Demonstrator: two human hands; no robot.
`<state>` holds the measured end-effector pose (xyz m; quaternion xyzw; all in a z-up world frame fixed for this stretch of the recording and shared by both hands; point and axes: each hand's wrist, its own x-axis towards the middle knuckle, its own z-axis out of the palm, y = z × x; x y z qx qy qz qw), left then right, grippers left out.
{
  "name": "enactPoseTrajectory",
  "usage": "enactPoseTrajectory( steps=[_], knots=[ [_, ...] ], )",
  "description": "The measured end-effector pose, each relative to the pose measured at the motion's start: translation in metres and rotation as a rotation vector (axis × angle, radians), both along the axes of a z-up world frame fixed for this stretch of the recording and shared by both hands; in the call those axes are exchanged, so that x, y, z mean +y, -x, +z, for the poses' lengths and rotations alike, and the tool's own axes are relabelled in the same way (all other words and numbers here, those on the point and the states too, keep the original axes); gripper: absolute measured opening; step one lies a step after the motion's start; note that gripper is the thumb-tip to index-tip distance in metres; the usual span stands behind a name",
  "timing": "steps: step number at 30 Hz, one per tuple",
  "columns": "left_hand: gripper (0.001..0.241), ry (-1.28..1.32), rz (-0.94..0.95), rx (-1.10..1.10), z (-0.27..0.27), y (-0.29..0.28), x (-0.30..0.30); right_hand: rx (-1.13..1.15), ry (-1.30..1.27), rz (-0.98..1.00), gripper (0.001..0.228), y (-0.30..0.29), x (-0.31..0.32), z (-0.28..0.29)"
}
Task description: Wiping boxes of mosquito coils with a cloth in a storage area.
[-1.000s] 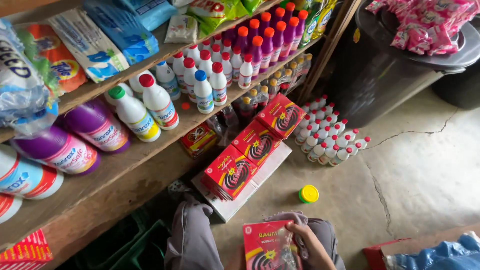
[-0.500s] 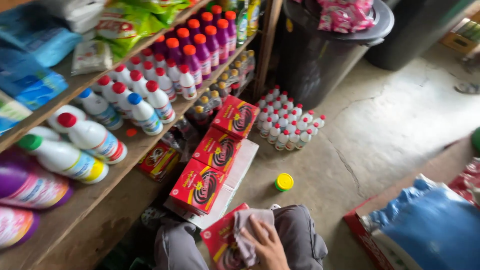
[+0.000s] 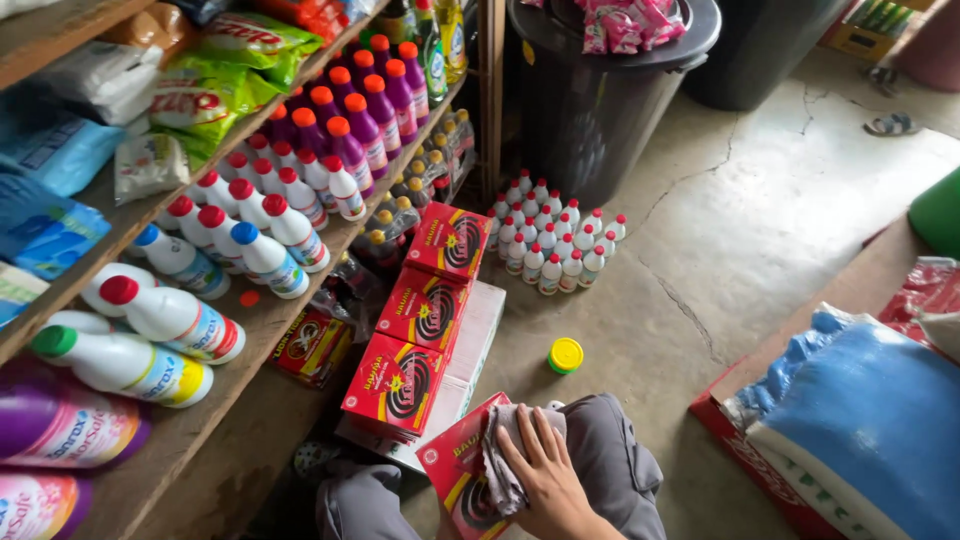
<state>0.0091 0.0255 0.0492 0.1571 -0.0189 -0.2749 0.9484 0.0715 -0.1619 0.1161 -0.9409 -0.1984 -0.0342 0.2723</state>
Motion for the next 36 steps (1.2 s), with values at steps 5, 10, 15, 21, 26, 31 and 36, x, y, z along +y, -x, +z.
enactPoseTrajectory(
  steps=[5, 10, 15, 21, 26, 31, 36],
  knots=[
    [0.078, 0.045, 0.116, 0.046, 0.044, -0.053, -0.012, -0.043, 0.027, 0.027, 0.097, -0.015, 0.002, -0.017],
    [0.081, 0.089, 0.222, 0.109, -0.061, -0.055, -0.023, 0.002, -0.032, 0.055, 0.096, -0.021, 0.045, 0.006],
    [0.081, 0.048, 0.412, 0.174, -0.118, -0.058, 0.010, -0.010, 0.025, 0.653, 0.096, 0.001, 0.044, 0.017],
    [0.085, 0.099, 0.383, 0.115, -0.090, -0.086, 0.008, -0.176, 0.049, 0.574, 0.093, -0.056, 0.023, 0.027],
    [0.079, -0.085, 0.466, -0.006, -0.064, -0.095, -0.015, -0.298, 0.027, 0.333, 0.082, -0.081, 0.059, 0.025],
    [0.068, 0.247, 0.530, -0.039, -0.021, -0.068, -0.030, -0.242, -0.043, -0.015, 0.087, -0.040, 0.103, 0.014],
    [0.068, 0.277, 0.374, 0.163, -0.197, -0.067, -0.004, -0.140, -0.057, 0.528, 0.095, -0.006, 0.066, 0.009]
  ],
)
